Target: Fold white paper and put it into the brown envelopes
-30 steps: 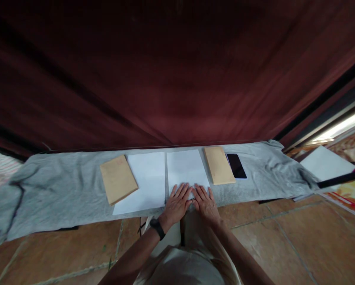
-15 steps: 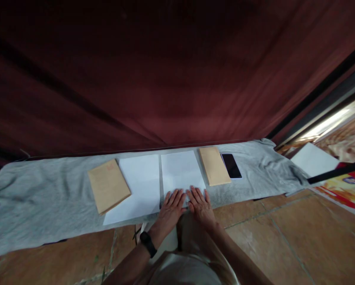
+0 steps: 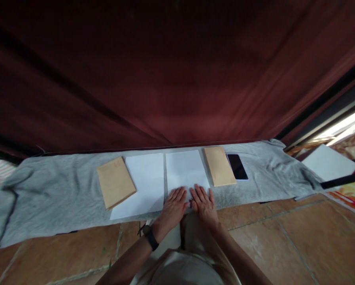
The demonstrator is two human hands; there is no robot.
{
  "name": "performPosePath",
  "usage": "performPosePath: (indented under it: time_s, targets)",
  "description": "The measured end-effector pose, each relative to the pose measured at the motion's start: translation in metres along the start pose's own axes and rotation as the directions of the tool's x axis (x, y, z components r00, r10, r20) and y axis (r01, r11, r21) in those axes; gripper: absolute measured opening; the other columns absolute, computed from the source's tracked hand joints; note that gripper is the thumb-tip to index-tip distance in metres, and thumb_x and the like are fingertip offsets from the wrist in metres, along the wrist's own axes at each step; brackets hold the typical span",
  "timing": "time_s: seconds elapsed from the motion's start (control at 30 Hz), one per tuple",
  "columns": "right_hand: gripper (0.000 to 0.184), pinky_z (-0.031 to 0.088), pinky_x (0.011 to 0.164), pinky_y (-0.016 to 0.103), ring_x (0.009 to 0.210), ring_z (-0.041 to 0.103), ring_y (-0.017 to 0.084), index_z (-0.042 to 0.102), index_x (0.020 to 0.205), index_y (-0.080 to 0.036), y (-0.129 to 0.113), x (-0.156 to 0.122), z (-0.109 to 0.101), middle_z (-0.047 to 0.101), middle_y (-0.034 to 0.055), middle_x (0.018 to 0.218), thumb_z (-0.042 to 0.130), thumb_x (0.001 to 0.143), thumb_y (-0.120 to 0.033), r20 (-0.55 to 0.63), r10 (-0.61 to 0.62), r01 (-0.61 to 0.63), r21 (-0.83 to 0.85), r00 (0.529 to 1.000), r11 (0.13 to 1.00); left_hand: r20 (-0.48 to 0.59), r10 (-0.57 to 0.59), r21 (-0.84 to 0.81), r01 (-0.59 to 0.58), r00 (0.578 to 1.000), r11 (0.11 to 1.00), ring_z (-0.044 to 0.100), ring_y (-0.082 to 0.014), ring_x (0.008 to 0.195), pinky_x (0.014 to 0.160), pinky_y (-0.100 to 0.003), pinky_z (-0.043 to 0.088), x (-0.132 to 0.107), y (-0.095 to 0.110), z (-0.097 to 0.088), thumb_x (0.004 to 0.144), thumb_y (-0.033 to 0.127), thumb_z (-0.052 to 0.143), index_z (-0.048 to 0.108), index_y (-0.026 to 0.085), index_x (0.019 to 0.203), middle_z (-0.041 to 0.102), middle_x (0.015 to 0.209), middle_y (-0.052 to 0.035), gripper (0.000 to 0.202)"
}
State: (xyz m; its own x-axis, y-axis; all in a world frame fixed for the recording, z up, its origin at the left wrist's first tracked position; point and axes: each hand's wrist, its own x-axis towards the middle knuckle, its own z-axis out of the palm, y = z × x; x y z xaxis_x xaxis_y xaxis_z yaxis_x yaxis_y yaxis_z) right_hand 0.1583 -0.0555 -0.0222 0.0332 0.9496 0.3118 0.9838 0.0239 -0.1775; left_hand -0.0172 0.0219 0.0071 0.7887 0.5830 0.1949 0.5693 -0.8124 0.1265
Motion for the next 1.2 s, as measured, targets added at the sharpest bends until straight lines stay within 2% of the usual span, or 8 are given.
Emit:
performPosePath:
  time_s: [0.2,0.33,0.6,0.73,0.8,0.9,1.03,1.2]
  targets:
    - [0.045,0.01,0.124,0.054,0.143,0.043,0.027,0.051,0.147,-0.024,-0.002,-0.002,0.003,0.049,0.007,0.154,0.042,0.104,-0.032,0.007,0.002,-0.001,-0.033,1.0,0.999,-0.074,-0.114,-0.029,0.113,0.991,0.993,0.026,-0.0277,0.153,0.123,-0.053,0.027,0.065,-0.003,0.012,0.104,0.035,0.036,0.036,0.01,0.153,0.034,0.162,-0.0169,0.055]
    - [0.048,0.003,0.123,0.059,0.144,0.041,0.028,0.045,0.151,-0.027,-0.003,-0.002,0.002,0.046,0.0063,0.156,0.041,0.104,-0.033,-0.002,0.003,-0.004,-0.053,1.0,0.999,-0.052,-0.238,0.006,0.239,0.97,0.971,0.024,-0.0301,0.153,0.123,-0.055,0.024,0.082,-0.015,0.031,0.103,0.042,0.036,0.036,0.007,0.153,0.033,0.162,-0.0195,0.061]
    - [0.049,0.003,0.122,0.06,0.145,0.039,0.028,0.043,0.153,-0.026,-0.003,-0.002,0.002,0.044,0.0074,0.158,0.041,0.104,-0.032,0.028,0.006,-0.004,-0.065,1.0,0.998,-0.06,-0.348,0.013,0.35,0.935,0.937,0.025,-0.0285,0.153,0.125,-0.047,0.025,0.072,-0.036,0.033,0.103,0.047,0.033,0.034,0.003,0.154,0.031,0.162,-0.0197,0.068]
    - [0.049,0.001,0.122,0.06,0.146,0.038,0.028,0.043,0.153,-0.026,-0.003,-0.002,0.001,0.045,0.0088,0.157,0.04,0.104,-0.032,0.041,0.01,-0.008,-0.045,0.999,0.999,-0.072,-0.386,0.0,0.387,0.92,0.922,0.025,-0.0301,0.153,0.124,-0.05,0.025,0.069,-0.03,0.029,0.103,0.042,0.034,0.035,0.001,0.153,0.033,0.161,-0.0222,0.065]
    - [0.049,0.001,0.123,0.06,0.145,0.039,0.028,0.043,0.153,-0.026,-0.003,-0.002,0.0,0.045,0.0087,0.157,0.039,0.105,-0.034,0.028,0.017,-0.016,-0.028,0.999,0.999,-0.079,-0.347,-0.007,0.348,0.935,0.938,0.026,-0.0301,0.153,0.124,-0.053,0.026,0.057,-0.018,0.026,0.102,0.035,0.035,0.035,0.003,0.153,0.034,0.161,-0.0219,0.06]
    - [0.049,0.003,0.122,0.06,0.143,0.042,0.029,0.043,0.153,-0.027,-0.003,-0.003,0.0,0.046,0.009,0.156,0.04,0.105,-0.035,0.004,0.025,-0.025,-0.003,1.0,1.0,-0.039,-0.178,-0.024,0.178,0.983,0.984,0.029,-0.0273,0.152,0.124,-0.052,0.026,0.026,0.004,0.02,0.102,0.031,0.039,0.038,0.011,0.152,0.038,0.16,-0.0155,0.055]
    - [0.049,0.005,0.122,0.061,0.142,0.044,0.03,0.044,0.152,-0.027,-0.003,-0.003,0.001,0.047,0.01,0.156,0.042,0.104,-0.035,-0.005,0.023,-0.022,0.019,1.0,1.0,0.035,-0.105,-0.01,0.106,0.994,0.994,0.036,-0.0261,0.149,0.122,-0.051,0.03,-0.011,0.017,0.011,0.101,0.031,0.043,0.044,0.015,0.148,0.044,0.158,-0.0133,0.05]
    - [0.048,0.004,0.121,0.063,0.14,0.045,0.03,0.046,0.151,-0.027,-0.002,-0.002,0.002,0.048,0.0094,0.155,0.042,0.104,-0.034,-0.01,0.031,-0.031,0.029,0.999,0.999,0.104,-0.074,0.053,0.069,0.992,0.996,0.043,-0.0277,0.145,0.119,-0.049,0.035,-0.011,0.018,0.0,0.1,0.022,0.044,0.05,0.013,0.143,0.049,0.153,-0.0165,0.044]
